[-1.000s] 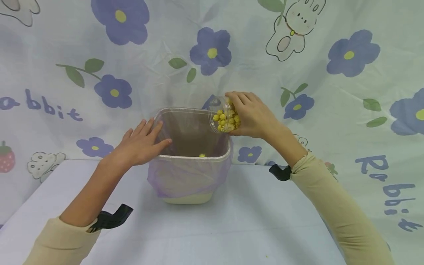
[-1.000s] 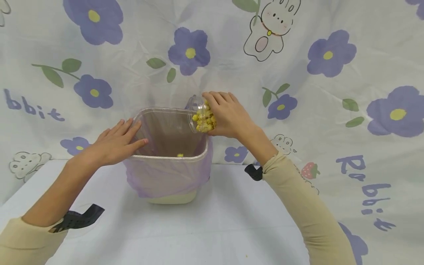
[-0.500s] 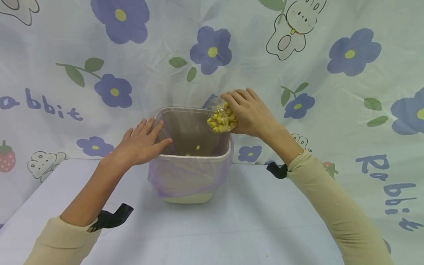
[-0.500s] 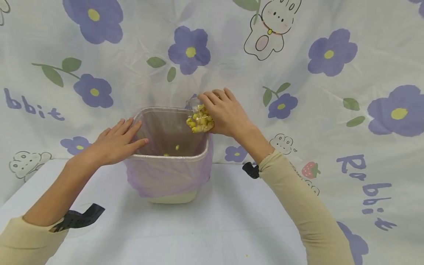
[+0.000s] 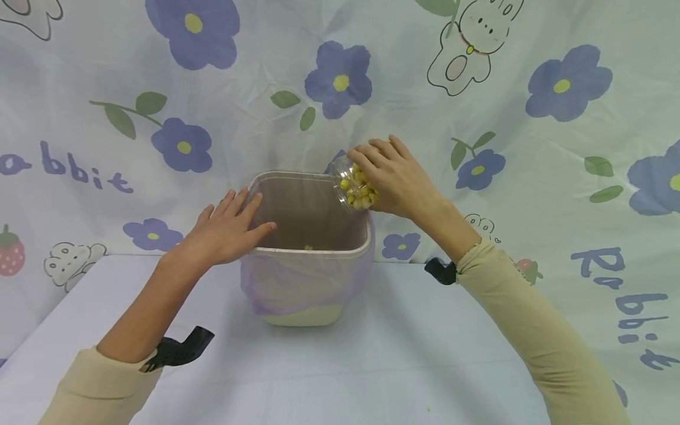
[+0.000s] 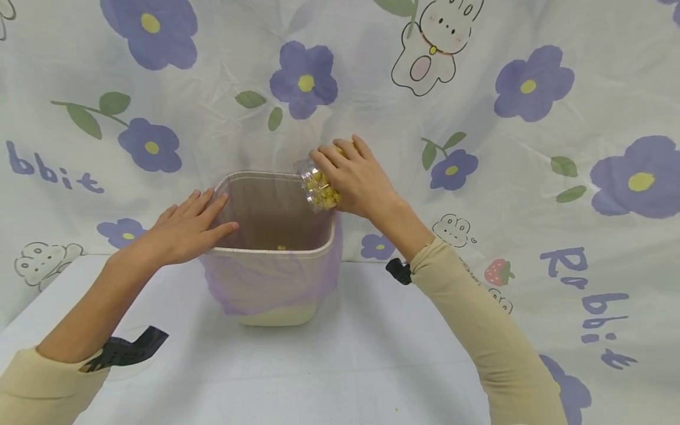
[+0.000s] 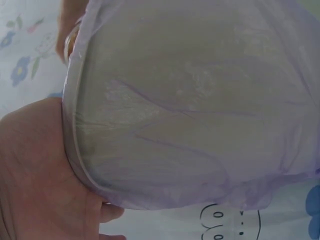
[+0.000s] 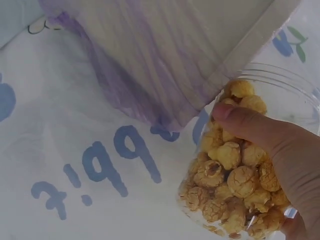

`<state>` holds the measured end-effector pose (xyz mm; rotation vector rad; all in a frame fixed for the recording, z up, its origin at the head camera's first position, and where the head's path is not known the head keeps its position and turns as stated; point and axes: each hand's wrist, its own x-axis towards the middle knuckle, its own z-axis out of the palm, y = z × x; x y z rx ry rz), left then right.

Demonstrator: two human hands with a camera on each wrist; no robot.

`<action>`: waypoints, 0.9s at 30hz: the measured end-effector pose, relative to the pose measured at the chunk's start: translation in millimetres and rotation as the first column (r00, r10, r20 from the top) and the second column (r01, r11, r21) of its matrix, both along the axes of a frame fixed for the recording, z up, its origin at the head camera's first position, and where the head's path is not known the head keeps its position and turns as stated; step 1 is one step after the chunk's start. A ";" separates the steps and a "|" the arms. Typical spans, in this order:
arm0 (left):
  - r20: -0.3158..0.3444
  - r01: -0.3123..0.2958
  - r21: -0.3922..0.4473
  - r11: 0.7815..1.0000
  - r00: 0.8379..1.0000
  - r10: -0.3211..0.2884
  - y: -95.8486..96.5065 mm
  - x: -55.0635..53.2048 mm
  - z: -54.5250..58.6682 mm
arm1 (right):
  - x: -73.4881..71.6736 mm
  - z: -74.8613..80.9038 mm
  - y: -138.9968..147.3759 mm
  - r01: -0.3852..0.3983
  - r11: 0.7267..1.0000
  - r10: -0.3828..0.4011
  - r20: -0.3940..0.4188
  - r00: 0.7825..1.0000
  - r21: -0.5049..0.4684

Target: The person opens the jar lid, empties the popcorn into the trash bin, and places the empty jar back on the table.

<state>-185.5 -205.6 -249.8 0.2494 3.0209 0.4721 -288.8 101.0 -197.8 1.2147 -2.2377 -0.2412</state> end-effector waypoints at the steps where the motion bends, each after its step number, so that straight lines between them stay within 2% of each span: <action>1: 0.000 0.000 0.000 1.000 1.000 0.000 -0.1 -0.1 -0.1 | 0.0 -0.2 -0.4 0.000 1.000 0.000 -0.009 1.000 0.005; 23: 0.007 -0.001 0.000 1.000 1.000 0.001 -1.9 -2.1 -0.3 | 0.1 -2.0 -3.0 0.001 0.998 0.008 -0.134 0.991 0.070; 27: 0.009 0.002 -0.005 1.000 1.000 -0.002 -2.3 -2.4 -0.3 | 1.3 -1.7 -4.1 0.007 0.996 0.009 -0.188 0.982 0.086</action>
